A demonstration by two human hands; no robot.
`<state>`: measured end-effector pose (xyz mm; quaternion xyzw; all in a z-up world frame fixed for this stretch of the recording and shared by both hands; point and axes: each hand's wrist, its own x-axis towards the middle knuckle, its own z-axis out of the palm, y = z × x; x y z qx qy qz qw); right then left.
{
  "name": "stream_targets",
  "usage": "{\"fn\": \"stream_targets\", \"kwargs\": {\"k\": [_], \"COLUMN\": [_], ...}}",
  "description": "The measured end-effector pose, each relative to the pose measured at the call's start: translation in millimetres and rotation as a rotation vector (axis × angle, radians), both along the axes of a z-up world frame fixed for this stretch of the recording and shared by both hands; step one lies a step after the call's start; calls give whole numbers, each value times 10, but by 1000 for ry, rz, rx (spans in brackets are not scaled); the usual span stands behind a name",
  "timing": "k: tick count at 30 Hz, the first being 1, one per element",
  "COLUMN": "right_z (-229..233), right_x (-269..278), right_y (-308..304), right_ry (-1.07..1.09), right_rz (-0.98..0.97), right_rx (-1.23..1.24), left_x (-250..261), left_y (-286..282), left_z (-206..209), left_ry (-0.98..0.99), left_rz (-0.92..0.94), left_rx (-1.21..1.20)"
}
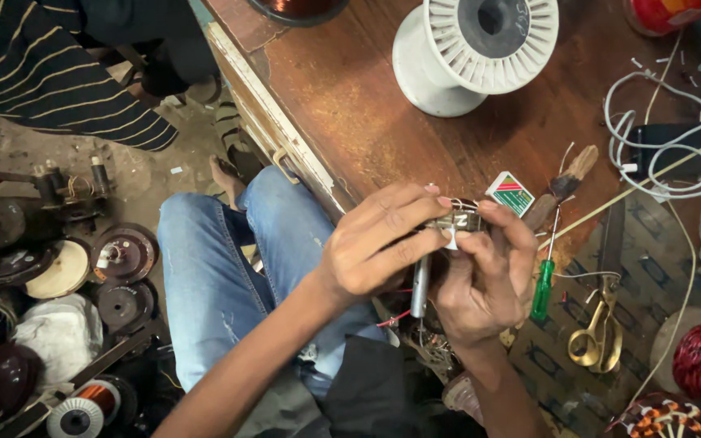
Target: The person is sitting on the floor repairing a small electrical component, likely a motor stator. They use a screwdriver to adjust parts, wrap white tape around wires, and use large scissors to cut the tape. The workspace is cluttered with various tools and electrical parts.
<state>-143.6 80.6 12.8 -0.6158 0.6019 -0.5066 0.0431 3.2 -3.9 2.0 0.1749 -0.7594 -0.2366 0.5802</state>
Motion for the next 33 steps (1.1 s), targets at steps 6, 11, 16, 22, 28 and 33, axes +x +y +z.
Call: {"fn": "stream_targets", "kwargs": {"k": [6, 11, 16, 22, 28, 33], "right_z": [299, 182, 43, 63, -10, -83], "right_x": [-80, -65, 1, -56, -109, -74], "right_y": [59, 223, 201, 191, 124, 91], "right_ry": [-49, -241, -273, -274, -169, -66], "right_rz": [141, 163, 138, 128, 161, 68], "right_rx": [122, 89, 9, 48, -13, -126], "left_x": [49, 10, -6, -24, -11, -7], "left_y": [1, 109, 101, 99, 74, 75], "left_z": [58, -23, -61, -97, -80, -10], "left_ry": [20, 62, 150, 187, 160, 114], "left_rz": [-79, -83, -120, -133, -117, -104], "left_rx": [29, 55, 94, 125, 168, 182]}}
